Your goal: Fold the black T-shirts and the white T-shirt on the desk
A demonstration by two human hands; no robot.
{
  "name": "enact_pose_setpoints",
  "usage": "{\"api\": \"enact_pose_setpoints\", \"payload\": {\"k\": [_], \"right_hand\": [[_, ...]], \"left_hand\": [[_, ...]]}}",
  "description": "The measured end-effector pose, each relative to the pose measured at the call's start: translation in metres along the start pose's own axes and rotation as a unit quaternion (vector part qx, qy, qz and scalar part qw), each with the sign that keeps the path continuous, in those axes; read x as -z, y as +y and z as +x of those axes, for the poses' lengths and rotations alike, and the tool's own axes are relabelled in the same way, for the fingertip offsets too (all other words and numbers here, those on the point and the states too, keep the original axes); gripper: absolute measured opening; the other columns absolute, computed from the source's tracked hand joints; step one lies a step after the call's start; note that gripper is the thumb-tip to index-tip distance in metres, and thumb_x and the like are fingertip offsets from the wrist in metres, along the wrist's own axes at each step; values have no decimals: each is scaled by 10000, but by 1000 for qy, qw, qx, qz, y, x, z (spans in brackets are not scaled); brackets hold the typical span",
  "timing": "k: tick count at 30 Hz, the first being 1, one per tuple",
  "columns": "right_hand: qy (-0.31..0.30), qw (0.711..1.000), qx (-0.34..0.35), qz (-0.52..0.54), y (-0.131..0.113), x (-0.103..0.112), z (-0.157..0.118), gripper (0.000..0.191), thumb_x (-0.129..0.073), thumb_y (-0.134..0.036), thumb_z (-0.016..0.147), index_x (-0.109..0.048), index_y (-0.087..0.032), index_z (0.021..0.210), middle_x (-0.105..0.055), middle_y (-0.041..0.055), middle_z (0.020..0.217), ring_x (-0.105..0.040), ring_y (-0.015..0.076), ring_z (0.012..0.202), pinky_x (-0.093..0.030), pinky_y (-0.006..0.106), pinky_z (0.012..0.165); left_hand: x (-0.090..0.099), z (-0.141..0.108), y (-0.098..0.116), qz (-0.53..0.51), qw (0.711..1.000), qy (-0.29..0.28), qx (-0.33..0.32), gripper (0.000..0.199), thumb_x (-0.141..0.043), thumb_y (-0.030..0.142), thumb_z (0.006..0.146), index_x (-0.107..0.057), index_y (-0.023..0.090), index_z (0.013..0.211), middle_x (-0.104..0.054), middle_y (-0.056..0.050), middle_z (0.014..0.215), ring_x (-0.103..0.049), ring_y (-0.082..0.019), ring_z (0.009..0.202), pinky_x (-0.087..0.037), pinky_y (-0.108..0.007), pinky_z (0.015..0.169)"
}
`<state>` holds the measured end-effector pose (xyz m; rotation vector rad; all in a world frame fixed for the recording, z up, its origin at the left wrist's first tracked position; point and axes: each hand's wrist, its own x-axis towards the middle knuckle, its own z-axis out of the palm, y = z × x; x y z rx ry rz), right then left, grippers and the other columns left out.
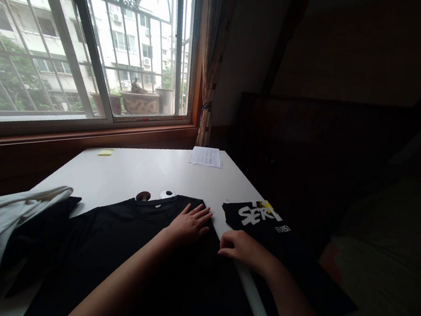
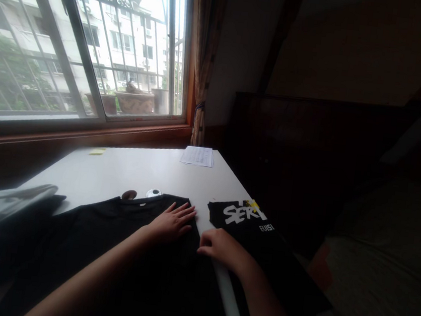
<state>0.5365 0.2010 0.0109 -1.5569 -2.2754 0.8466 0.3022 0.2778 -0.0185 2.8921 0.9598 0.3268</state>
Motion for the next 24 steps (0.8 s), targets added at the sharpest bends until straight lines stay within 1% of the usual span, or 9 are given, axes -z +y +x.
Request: {"api": "enact_pose_setpoints", "payload": {"k": [2,5,8,12,15,17,19,21,24], "right_hand": [[-5,1000,-22,9,5,0,-1,113,-739,-321,789,-724,-209,793,-708,-3,761,-624,173,724,-412,250,634],[-11,999,-39,18,6,-1,-1,113,-742,-321,780,-724,-210,784,-705,-3,746,-622,167,709,-403,243,618],[-12,999,-41,18,4,-1,-1,101,-742,-307,774,-722,-208,774,-702,-3,740,-623,167,711,-396,241,609],[-13,999,-42,14,3,-1,-1,93,-740,-300,777,-722,-208,772,-709,-1,753,-625,170,723,-399,244,621],[-19,999,-43,0,2,-1,-1,127,-745,-336,783,-724,-210,787,-705,1,741,-621,171,704,-381,243,591],[-10,999,-39,-33,-2,-3,0,172,-761,-378,782,-722,-210,774,-694,4,717,-612,171,682,-365,251,582],[13,997,-22,-76,-8,-8,3,222,-782,-417,773,-714,-208,745,-689,10,724,-601,173,685,-367,262,605],[30,994,19,-103,-17,-15,7,252,-799,-434,772,-699,-206,730,-689,16,768,-596,177,729,-379,268,647],[7,990,95,-101,-29,-25,10,281,-826,-446,759,-682,-206,735,-679,9,812,-589,180,807,-389,260,685]], "left_hand": [[-5,7,-4,4,1000,-6,19,577,-309,535,1041,-274,305,1569,-285,-21,1630,-195,-262,1523,-198,-586,1213],[-11,17,-13,10,999,-10,39,608,-283,557,1038,-239,288,1582,-246,-25,1640,-171,-255,1529,-170,-587,1221],[-15,24,-22,12,999,-9,51,640,-269,581,1030,-211,276,1590,-230,-30,1644,-162,-259,1530,-161,-595,1220],[-20,32,-29,18,998,-4,60,637,-271,581,1028,-173,309,1596,-228,-14,1646,-151,-278,1531,-154,-622,1212],[-22,36,-31,20,997,-5,69,637,-283,583,1024,-165,328,1595,-208,-2,1652,-132,-284,1534,-147,-629,1211],[-22,37,-32,18,997,-4,72,643,-290,590,1019,-164,335,1595,-204,2,1653,-133,-288,1533,-138,-634,1211],[-22,37,-31,15,997,-1,73,644,-289,595,1017,-170,336,1594,-211,1,1651,-141,-289,1532,-125,-639,1211],[-21,37,-31,13,997,0,72,641,-284,598,1017,-185,332,1592,-216,-2,1649,-145,-286,1532,-117,-638,1213],[-20,36,-30,14,997,-2,71,638,-276,596,1020,-208,315,1589,-210,-9,1651,-149,-280,1532,-114,-629,1216]]}}
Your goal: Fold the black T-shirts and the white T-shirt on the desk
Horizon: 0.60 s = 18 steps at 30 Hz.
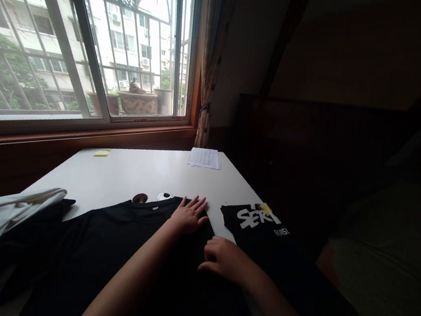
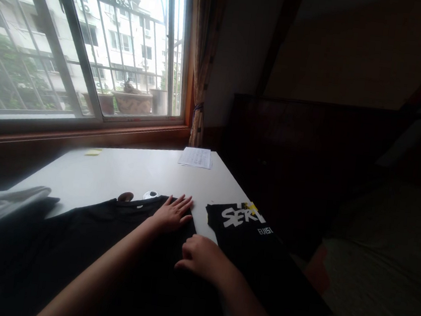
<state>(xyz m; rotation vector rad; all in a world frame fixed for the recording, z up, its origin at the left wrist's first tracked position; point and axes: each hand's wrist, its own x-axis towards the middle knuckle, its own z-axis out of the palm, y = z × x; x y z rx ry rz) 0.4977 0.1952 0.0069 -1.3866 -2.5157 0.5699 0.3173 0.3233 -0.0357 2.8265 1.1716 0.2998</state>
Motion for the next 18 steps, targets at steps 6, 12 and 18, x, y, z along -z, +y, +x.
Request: {"api": "enact_pose_setpoints", "payload": {"k": [6,12,18], "right_hand": [[-55,997,36,28,-7,-4,-3,289,-845,-455,737,-690,-212,744,-652,-11,798,-585,168,790,-378,245,655],[-77,995,50,33,-10,1,-6,249,-753,-447,835,-717,-213,759,-664,1,819,-602,171,811,-401,248,691],[-91,994,58,23,-15,7,-6,280,-641,-442,918,-713,-193,811,-678,28,866,-606,181,843,-419,259,724]], "left_hand": [[0,1,0,11,1000,1,-3,634,-270,596,1021,-203,322,1588,-219,-9,1651,-149,-279,1532,-121,-630,1214],[3,3,1,33,999,7,12,625,-294,592,1019,-252,313,1577,-248,-8,1642,-189,-275,1524,-174,-609,1213],[13,4,14,68,993,83,47,554,-314,243,1031,-250,222,1582,-238,-67,1650,-120,-302,1535,-120,-645,1208]]}}
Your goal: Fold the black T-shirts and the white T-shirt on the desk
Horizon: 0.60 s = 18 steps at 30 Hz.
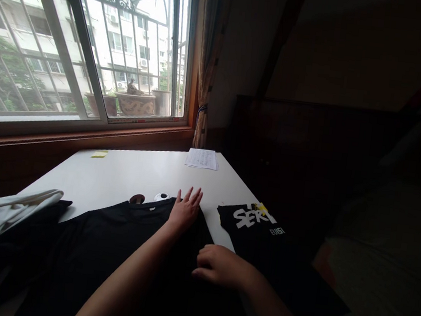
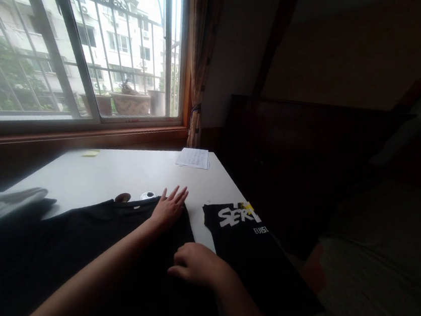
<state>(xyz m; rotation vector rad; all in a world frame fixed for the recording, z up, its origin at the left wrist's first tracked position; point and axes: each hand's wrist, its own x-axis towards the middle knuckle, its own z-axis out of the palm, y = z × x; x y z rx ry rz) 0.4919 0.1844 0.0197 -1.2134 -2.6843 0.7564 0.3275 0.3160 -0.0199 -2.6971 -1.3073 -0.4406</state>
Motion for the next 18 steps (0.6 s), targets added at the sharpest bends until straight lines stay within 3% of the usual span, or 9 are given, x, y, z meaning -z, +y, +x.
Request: {"api": "enact_pose_setpoints", "payload": {"k": [4,6,9,13,18], "right_hand": [[-9,1000,-8,5,-2,3,-2,279,-608,-420,936,-710,-188,819,-682,40,894,-606,186,853,-427,266,747],[-14,1000,-13,11,-3,4,-3,285,-604,-420,935,-710,-186,811,-684,44,899,-606,185,842,-428,267,741],[-18,999,-23,22,-3,5,-5,296,-605,-436,926,-715,-187,810,-690,45,908,-609,183,830,-425,264,727],[-16,999,-36,31,-1,4,-5,326,-597,-473,923,-718,-192,809,-696,37,883,-609,177,818,-413,260,719],[-34,994,-96,50,5,1,-5,387,-590,-526,908,-684,-193,735,-672,8,775,-582,143,690,-372,252,614]], "left_hand": [[9,-19,12,-20,996,20,-87,483,-359,219,1024,-422,192,1502,-436,-62,1563,-247,-238,1509,-202,-482,1239],[13,-36,14,-49,993,6,-105,466,-368,273,1038,-429,217,1497,-477,-50,1534,-293,-230,1492,-236,-480,1229],[20,-68,7,-71,990,-38,-113,501,-391,411,1045,-385,255,1522,-397,-48,1580,-276,-262,1496,-254,-545,1208],[36,-113,-23,-67,988,-93,-105,559,-351,503,1048,-300,280,1558,-296,-32,1620,-239,-270,1505,-206,-577,1216],[55,-176,-78,-31,993,-103,-40,579,-332,535,1046,-184,361,1578,-231,8,1636,-220,-269,1509,-209,-572,1215]]}}
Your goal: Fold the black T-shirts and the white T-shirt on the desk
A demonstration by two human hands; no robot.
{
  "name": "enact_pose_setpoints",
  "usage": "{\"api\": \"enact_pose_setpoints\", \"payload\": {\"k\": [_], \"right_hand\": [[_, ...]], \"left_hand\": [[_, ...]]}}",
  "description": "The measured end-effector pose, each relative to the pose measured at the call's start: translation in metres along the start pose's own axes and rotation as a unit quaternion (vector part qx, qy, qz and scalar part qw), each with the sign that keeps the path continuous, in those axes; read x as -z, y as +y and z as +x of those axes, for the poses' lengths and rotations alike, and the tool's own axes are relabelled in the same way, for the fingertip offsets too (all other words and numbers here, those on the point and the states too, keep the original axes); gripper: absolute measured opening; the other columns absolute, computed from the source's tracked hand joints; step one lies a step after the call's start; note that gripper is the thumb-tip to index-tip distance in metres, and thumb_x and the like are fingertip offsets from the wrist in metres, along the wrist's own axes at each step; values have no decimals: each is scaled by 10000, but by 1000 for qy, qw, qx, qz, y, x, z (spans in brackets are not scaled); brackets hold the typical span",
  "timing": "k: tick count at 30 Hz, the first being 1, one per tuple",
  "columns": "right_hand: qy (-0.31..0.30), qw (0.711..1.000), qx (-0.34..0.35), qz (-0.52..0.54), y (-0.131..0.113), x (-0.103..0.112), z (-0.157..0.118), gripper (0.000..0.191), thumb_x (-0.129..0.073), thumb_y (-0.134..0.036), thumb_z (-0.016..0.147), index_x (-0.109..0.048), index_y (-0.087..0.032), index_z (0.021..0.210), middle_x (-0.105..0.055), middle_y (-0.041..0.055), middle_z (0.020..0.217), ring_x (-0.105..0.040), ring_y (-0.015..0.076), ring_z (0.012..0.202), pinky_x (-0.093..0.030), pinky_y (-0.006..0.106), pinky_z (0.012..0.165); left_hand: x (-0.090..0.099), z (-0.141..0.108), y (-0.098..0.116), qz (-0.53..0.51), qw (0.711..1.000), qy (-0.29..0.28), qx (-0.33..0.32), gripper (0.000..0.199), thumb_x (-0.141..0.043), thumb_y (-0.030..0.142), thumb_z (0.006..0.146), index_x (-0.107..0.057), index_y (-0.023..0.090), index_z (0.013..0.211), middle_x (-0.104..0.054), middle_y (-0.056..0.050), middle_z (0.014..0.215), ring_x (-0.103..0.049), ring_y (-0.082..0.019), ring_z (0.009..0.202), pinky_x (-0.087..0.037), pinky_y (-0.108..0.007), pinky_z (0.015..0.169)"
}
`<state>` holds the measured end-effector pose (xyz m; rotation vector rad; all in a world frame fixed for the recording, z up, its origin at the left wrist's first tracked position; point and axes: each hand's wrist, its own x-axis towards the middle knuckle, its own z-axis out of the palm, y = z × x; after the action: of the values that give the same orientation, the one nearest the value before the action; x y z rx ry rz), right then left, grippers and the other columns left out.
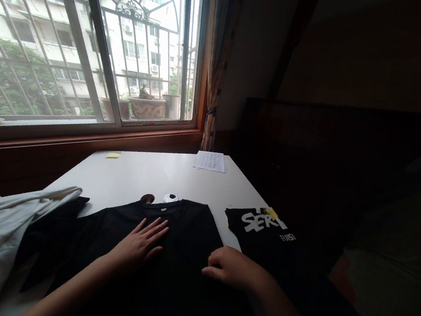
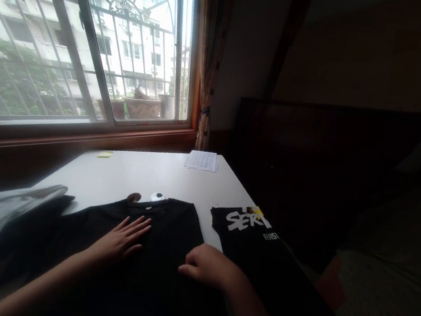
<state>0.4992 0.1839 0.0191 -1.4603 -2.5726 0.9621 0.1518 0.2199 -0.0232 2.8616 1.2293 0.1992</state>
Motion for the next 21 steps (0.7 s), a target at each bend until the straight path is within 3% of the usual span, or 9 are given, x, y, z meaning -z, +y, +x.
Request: {"api": "enact_pose_setpoints", "payload": {"k": [4,8,11,14,17,21], "right_hand": [[-11,999,-33,27,5,-1,-3,280,-709,-480,811,-687,-205,764,-661,-17,749,-585,137,670,-347,238,559],[6,999,-16,35,-1,5,-4,212,-724,-424,794,-688,-216,810,-687,-9,815,-620,156,725,-395,238,580],[113,993,20,7,-14,9,4,244,-573,-431,917,-688,-218,885,-702,28,914,-641,184,846,-474,277,722],[222,974,31,-42,-22,2,25,354,-425,-407,989,-674,-208,1142,-675,84,1187,-600,226,1130,-450,340,996],[226,970,-26,-81,-21,-13,53,569,-358,-473,1001,-495,-153,1451,-463,126,1520,-393,264,1418,-297,396,1182],[192,969,-99,-117,-19,-23,93,731,-290,-530,1004,-286,-62,1565,-149,141,1665,-156,269,1528,-161,393,1237]], "left_hand": [[-2,-53,-35,29,996,-3,86,605,-338,561,1036,-165,354,1577,-228,2,1632,-224,-292,1505,-237,-599,1196],[-5,-84,-50,56,984,18,165,610,-319,571,1035,-226,302,1575,-238,-23,1628,-234,-285,1503,-247,-560,1206],[-6,-89,-48,61,981,25,183,607,-303,569,1037,-262,283,1571,-231,-23,1632,-238,-269,1505,-244,-526,1218],[-4,-87,-43,57,979,23,194,601,-311,553,1037,-294,267,1565,-241,-28,1633,-240,-274,1507,-236,-533,1218],[3,-84,-41,51,978,17,203,596,-354,545,1025,-344,263,1550,-298,-39,1621,-282,-294,1493,-256,-536,1207],[17,-73,-42,42,975,4,218,643,-401,587,993,-422,218,1519,-387,-89,1586,-379,-317,1442,-309,-504,1183]]}}
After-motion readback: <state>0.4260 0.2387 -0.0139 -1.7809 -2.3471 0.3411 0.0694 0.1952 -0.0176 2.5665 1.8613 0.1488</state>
